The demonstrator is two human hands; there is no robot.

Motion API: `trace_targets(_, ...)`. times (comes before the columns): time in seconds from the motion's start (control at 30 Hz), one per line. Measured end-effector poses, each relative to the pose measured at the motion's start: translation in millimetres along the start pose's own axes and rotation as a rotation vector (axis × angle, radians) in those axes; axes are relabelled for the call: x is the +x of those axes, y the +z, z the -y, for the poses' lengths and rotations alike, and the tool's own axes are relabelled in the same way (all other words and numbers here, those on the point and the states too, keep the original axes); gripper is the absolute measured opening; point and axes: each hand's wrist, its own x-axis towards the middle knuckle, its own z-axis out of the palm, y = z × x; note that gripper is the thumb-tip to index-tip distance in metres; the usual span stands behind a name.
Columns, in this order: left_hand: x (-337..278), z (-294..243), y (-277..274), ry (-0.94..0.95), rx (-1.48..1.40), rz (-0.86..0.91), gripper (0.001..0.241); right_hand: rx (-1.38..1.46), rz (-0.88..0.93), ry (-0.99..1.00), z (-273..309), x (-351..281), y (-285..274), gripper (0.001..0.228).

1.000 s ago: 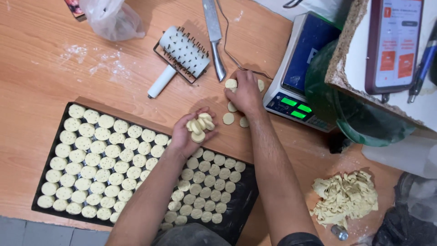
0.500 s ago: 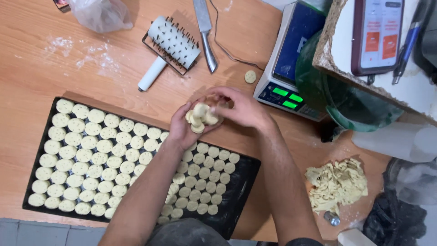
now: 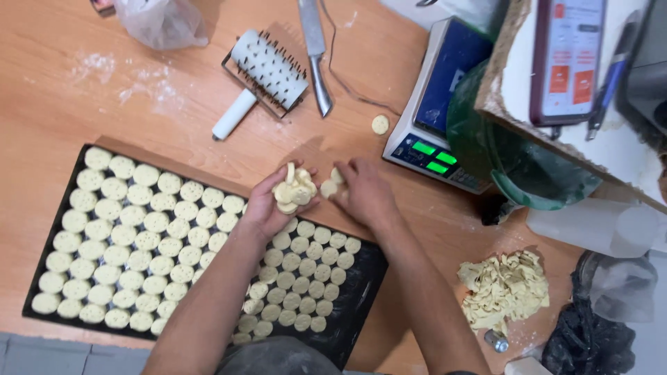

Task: Placing small round pieces of dough onto a baking tray in an organized grid pattern.

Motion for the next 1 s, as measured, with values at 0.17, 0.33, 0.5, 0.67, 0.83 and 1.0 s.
trace_targets(0.17, -5, -6, 15, 0.026, 0.042, -0.072, 0.044, 0.249, -0.05, 0.133, -13, -2, 44, 0.061)
trace_targets(0.33, -3, -4, 11, 0.053, 0.053, -0.099, 0.044, 0.39, -0.201, -0.02, 24, -14, 30, 0.071)
trace_targets(0.5, -2, -4, 4, 0.098, -0.08, -0.029, 0.04, 0.257, -0.055, 0.09, 38, -11, 38, 0.048)
trace_targets(0.67, -5, -6, 0, 0.114, -0.097, -0.04, 0.04, 0.443, -0.15, 0.019, 14, -9, 52, 0.034)
trace_targets(0.83, -4, -6, 11, 0.136, -0.115, -0.036, 0.042, 0.577, -0.337, -0.019, 36, -23, 5, 0.029)
trace_targets(1.0, 5, 12, -3, 0.099, -0.039, -0.037, 0.051, 0.683, -0.01, -0.173, 73, -39, -47, 0.037)
